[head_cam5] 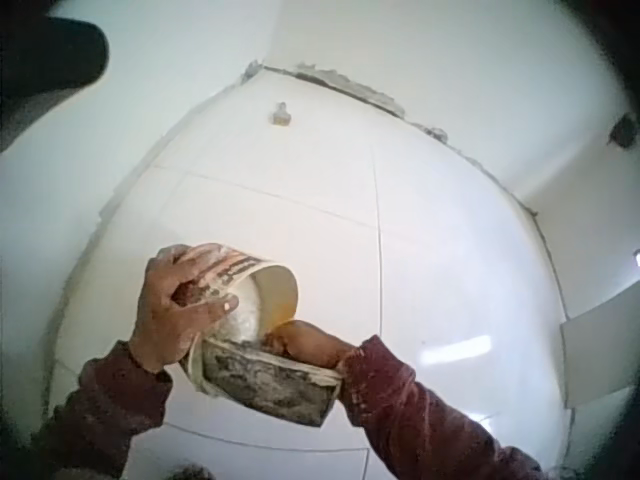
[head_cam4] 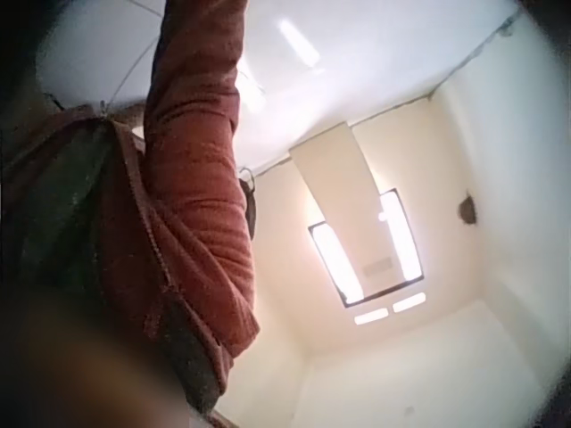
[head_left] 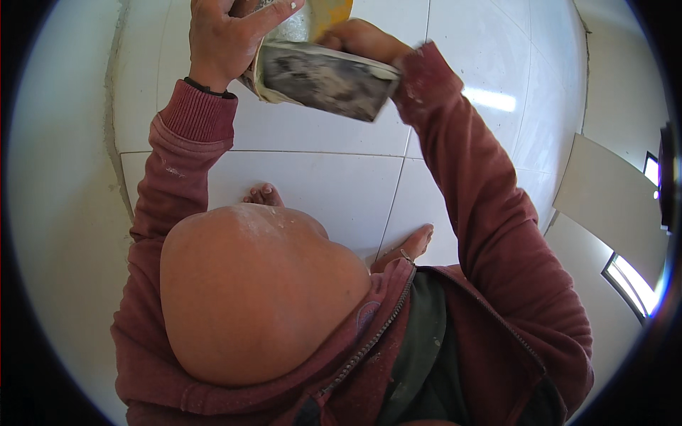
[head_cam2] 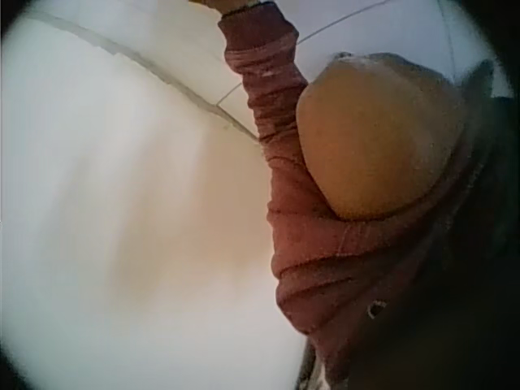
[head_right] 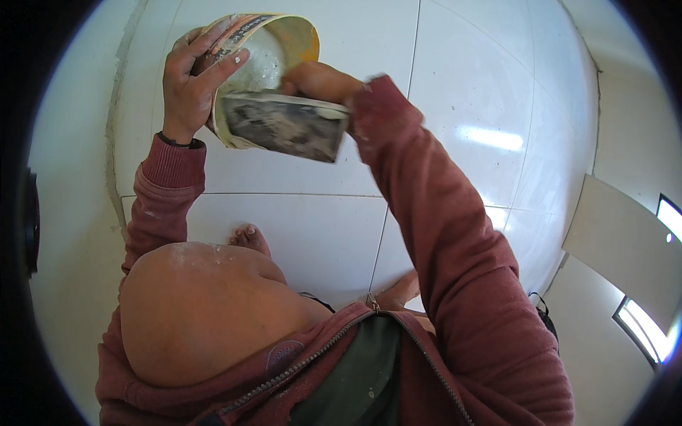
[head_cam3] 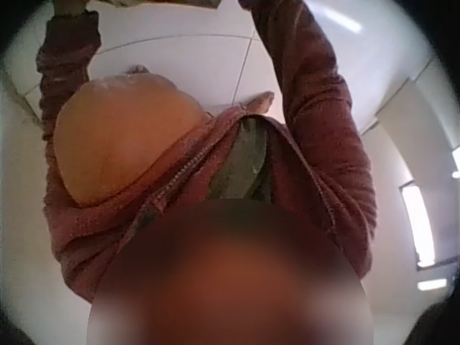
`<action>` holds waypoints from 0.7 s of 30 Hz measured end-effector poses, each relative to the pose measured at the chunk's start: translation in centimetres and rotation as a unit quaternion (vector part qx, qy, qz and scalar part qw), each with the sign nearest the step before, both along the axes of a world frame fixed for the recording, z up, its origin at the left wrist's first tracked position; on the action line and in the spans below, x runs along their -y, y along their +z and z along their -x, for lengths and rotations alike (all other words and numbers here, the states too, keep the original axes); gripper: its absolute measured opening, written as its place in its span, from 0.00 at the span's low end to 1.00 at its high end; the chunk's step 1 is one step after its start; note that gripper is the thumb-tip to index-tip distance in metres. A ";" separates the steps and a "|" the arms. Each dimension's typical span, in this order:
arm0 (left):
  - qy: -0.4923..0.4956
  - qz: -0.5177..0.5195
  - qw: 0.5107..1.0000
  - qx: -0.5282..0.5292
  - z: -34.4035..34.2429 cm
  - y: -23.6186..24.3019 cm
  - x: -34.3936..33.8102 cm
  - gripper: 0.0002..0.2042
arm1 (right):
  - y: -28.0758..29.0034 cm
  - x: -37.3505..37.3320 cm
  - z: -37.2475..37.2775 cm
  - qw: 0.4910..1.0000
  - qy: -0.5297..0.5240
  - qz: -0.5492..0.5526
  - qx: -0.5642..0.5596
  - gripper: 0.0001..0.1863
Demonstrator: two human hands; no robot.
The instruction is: Apply grout or adhesive to floor tile seams using a spreader.
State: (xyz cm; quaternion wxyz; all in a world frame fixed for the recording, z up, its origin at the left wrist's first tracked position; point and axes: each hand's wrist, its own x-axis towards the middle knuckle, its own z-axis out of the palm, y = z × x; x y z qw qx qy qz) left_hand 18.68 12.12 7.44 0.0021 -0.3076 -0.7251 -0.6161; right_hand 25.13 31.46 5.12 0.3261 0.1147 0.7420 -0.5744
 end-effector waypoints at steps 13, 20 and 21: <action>0.009 0.015 1.000 0.013 1.2 -1.5 0.5 0.16 | 4.0 -15.6 -13.1 0.947 -0.115 -0.277 -0.112 0.27; 0.022 -0.022 0.992 0.122 1.5 -1.7 0.7 0.17 | 1.6 -13.8 -9.6 0.746 0.198 -0.635 -0.037 0.24; 0.025 -0.022 0.992 0.118 1.6 -1.7 0.9 0.17 | 1.9 -13.8 -9.2 0.755 0.207 -0.622 -0.024 0.23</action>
